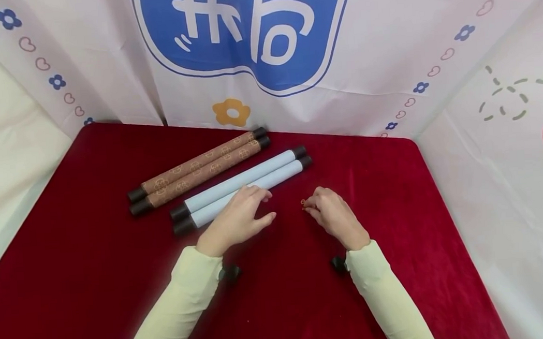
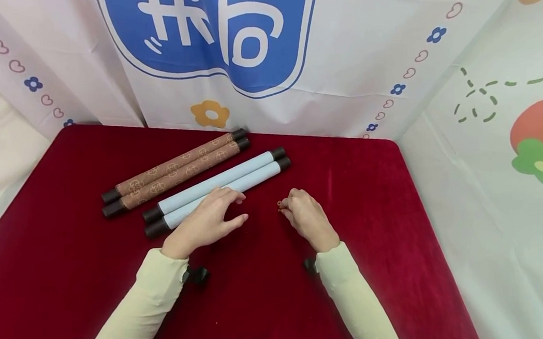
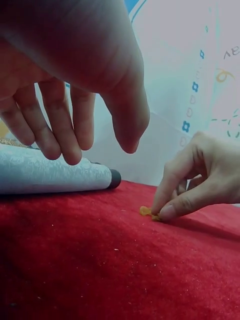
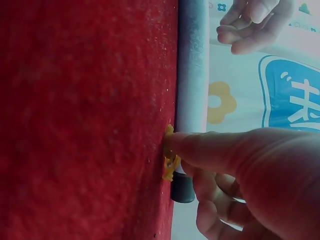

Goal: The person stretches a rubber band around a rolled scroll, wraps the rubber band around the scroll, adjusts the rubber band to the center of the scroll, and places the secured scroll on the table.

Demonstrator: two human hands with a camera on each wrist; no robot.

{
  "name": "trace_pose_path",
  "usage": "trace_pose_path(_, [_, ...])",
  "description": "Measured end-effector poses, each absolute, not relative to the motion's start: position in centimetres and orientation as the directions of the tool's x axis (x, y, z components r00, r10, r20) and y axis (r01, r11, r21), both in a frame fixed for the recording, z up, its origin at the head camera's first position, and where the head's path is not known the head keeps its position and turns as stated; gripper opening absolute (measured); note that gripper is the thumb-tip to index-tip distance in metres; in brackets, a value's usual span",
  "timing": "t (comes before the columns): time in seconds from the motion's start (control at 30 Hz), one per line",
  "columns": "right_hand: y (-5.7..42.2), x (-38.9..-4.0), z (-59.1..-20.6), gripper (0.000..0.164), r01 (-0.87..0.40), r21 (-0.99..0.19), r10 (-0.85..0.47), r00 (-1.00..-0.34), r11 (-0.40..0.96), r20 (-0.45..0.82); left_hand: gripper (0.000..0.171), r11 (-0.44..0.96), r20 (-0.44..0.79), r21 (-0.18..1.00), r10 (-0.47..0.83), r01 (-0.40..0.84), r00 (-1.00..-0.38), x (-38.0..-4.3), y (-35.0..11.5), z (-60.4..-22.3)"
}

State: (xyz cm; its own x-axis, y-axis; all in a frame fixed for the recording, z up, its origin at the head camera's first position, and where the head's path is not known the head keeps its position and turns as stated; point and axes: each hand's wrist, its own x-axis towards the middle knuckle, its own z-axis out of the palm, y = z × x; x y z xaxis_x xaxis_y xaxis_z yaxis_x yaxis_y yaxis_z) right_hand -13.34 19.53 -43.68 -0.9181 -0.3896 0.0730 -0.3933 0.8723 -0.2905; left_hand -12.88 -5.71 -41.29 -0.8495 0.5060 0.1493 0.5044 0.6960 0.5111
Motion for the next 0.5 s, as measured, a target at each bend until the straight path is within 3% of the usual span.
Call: trace_pose_path(0.5, [19.32, -13.12, -43.41, 0.011, -0.391, -0.326, -0.395, -0.917, 0.861, 0.058, 0.040, 0.701, 0.109, 0.498, 0.533, 0.510, -0.839, -12.75, -5.62, -41.67])
